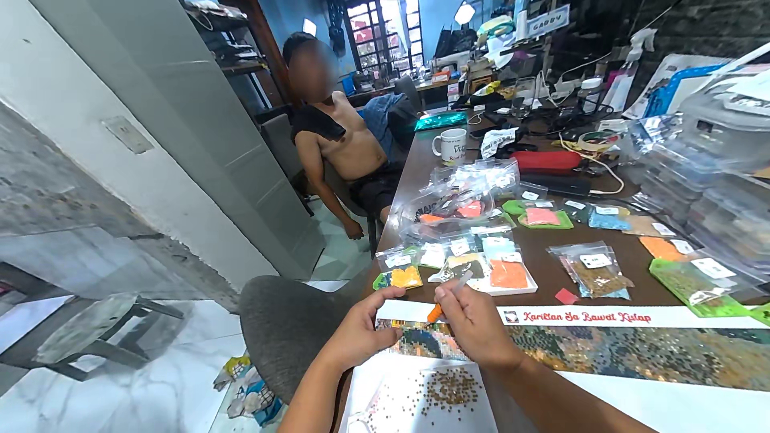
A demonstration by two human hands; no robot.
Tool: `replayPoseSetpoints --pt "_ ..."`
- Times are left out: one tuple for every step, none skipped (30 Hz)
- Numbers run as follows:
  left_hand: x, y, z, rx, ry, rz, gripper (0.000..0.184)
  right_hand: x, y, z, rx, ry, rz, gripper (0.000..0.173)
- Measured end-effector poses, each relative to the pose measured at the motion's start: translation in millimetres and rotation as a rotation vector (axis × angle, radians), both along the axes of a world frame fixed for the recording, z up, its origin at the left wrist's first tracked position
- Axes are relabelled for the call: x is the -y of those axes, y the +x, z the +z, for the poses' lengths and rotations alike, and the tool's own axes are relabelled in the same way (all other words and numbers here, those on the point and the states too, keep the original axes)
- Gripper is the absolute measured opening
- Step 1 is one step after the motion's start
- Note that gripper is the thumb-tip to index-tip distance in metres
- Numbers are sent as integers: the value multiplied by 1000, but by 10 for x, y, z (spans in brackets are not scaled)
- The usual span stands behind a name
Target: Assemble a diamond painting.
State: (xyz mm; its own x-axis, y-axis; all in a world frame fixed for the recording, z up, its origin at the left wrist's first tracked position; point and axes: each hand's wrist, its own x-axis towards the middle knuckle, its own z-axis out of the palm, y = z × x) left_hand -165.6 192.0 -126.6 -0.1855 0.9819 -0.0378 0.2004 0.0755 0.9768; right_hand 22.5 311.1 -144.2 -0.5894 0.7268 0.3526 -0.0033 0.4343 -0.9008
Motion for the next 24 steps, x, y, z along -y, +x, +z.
replayPoseSetpoints --pt "2 -7 -7 -6 9 -5 60 -1 5 1 -2 3 -4 32" --pt "4 -10 -13 -7 16 -4 59 1 7 2 -10 3 -12 32" --pt "8 -10 -15 -1 20 -1 58 4 10 1 -19 -4 -17 32" --pt "10 -9 -15 6 22 3 58 4 9 -2 -30 -9 -21 32" --pt "12 -9 -16 15 22 3 57 2 9 -6 -36 -13 -19 32" --pt "12 -9 -15 22 23 0 57 1 8 -9 -38 -17 -15 32" --pt "11 -10 -17 29 24 -3 58 -1 6 -11 -35 -16 -12 31" --pt "8 -13 -20 34 24 -6 58 -2 3 -11 -29 -11 -8 31" --pt "4 -15 -22 33 19 -7 59 -2 1 -10 -20 -5 -4 32" --pt "1 -16 -21 28 8 -6 60 0 1 -8 -10 -1 1 32" --pt "-1 -14 -15 20 -4 -6 60 1 3 -6 -3 2 7 32" --pt "-2 -9 -8 10 -15 -6 60 2 4 -5 4 8 8 32" --pt "-5 -2 1 -1 -24 -4 60 3 4 0 11 11 9 32" --pt "-6 2 8 -9 -31 -3 60 4 4 2 19 16 7 32" --pt "-8 4 11 -13 -37 -3 60 4 5 6 27 19 8 32" --pt "-7 3 12 -13 -41 -3 60 2 4 8 33 18 10 32" --pt "-7 2 9 -8 -43 -1 60 2 3 8 36 16 13 32" --pt "-6 1 6 -4 -41 1 60 1 3 7 39 14 16 32" --pt "-7 1 2 -3 -40 2 59 0 2 6 41 12 19 31" --pt "-7 -1 1 -1 -43 2 59 0 1 5 41 11 19 31" --pt "-6 -3 0 -1 -46 2 59 -1 -1 2 40 16 16 31" --pt "-6 -5 1 -3 -50 -1 59 -2 -3 -1 38 23 14 31" --pt "-6 -6 0 -1 -53 -1 59 -2 -3 0 38 25 13 30" --pt "-5 -5 -1 3 -52 -3 59 -4 -3 0 42 25 13 30"
